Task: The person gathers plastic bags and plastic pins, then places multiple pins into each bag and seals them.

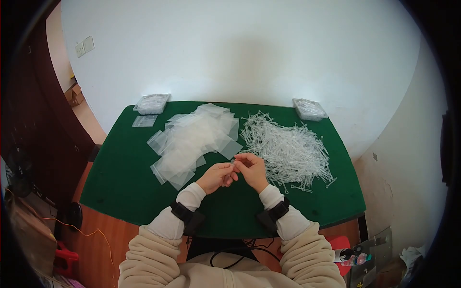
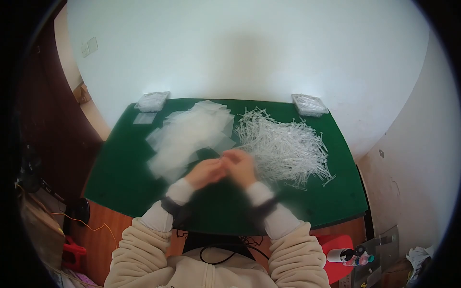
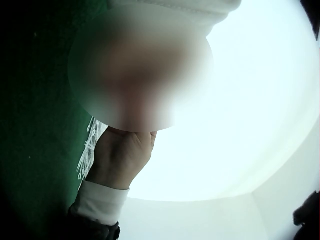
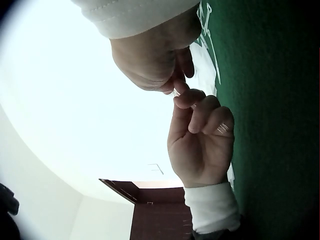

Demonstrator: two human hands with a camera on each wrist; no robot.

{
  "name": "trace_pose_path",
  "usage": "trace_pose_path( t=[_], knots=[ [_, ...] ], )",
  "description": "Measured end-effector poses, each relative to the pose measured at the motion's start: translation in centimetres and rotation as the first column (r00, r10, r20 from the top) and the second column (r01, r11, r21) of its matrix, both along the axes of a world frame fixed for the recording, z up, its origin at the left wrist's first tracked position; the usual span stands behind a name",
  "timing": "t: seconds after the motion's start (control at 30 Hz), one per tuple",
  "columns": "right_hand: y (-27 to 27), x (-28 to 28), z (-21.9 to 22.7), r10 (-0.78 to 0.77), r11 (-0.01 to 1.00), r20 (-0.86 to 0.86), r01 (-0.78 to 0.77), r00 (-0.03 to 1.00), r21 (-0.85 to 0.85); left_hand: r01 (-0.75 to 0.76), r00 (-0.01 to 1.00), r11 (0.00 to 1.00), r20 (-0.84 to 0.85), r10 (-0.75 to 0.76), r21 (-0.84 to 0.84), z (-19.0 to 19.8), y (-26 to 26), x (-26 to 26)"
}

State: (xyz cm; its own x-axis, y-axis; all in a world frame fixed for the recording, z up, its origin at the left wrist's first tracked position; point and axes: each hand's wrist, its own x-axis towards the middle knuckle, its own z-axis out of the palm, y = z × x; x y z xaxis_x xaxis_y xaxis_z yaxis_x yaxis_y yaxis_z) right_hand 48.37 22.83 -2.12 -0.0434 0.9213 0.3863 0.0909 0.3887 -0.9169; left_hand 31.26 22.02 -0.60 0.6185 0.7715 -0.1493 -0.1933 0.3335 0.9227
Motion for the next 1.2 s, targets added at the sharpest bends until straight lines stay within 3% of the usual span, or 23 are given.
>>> trace_pose_path(
  t=[0.1, 0.2, 0.47, 0.63, 0.67, 0.73, 0.77, 0.87, 1.0, 1.2],
  knots=[
    [-0.1, 0.0, 0.2, -0.011, 0.999, 0.049, 0.009, 0.999, 0.053, -0.045, 0.999, 0.999, -0.016, 0.045, 0.022, 0.1, -0.2, 0.5],
    [-0.5, -0.1, 0.5, -0.01, 1.0, 0.063, 0.009, 0.998, 0.021, -0.105, 0.985, 0.981, -0.116, 0.125, 0.162, -0.2, -0.2, 0.9],
    [-0.8, 0.0, 1.0, -0.003, 1.0, 0.139, -0.001, 0.99, 0.029, -0.085, 0.986, 0.958, -0.118, 0.121, 0.273, -1.1, 0.0, 1.1],
    [-0.3, 0.2, 0.6, 0.061, 0.995, 0.007, -0.06, 0.998, -0.08, -0.1, 0.985, 0.961, -0.114, 0.133, 0.257, -1.0, 0.1, 0.9],
    [0.2, 0.4, 0.1, -0.058, 0.998, 0.161, 0.054, 0.985, 0.03, -0.096, 0.985, 0.965, -0.114, 0.126, 0.244, -0.9, 0.2, 0.6],
    [0.5, 0.7, 0.1, -0.325, 0.932, 0.407, 0.217, 0.854, 0.29, -0.088, 0.987, 0.973, -0.115, 0.115, 0.215, -0.3, 0.3, 0.2],
    [0.4, 1.0, 0.0, -0.325, 0.932, 0.407, 0.217, 0.854, 0.29, -0.088, 0.987, 0.972, -0.116, 0.115, 0.216, -0.3, 0.3, 0.2],
    [-0.2, 1.7, 0.0, -0.451, 0.876, 0.73, 0.096, 0.513, 0.474, -0.239, 0.965, 0.96, -0.075, 0.252, 0.148, -0.3, 0.4, 0.3],
    [0.1, 1.7, 0.0, -0.359, 0.931, 0.817, 0.109, 0.452, 0.349, -0.305, 0.95, 0.946, -0.032, 0.31, 0.107, -0.2, 0.8, -0.3],
    [0.3, 1.7, -0.2, -0.349, 0.936, 0.861, 0.104, 0.371, 0.335, -0.331, 0.943, 0.941, -0.019, 0.333, 0.078, -0.1, 0.8, -0.3]
  ],
)
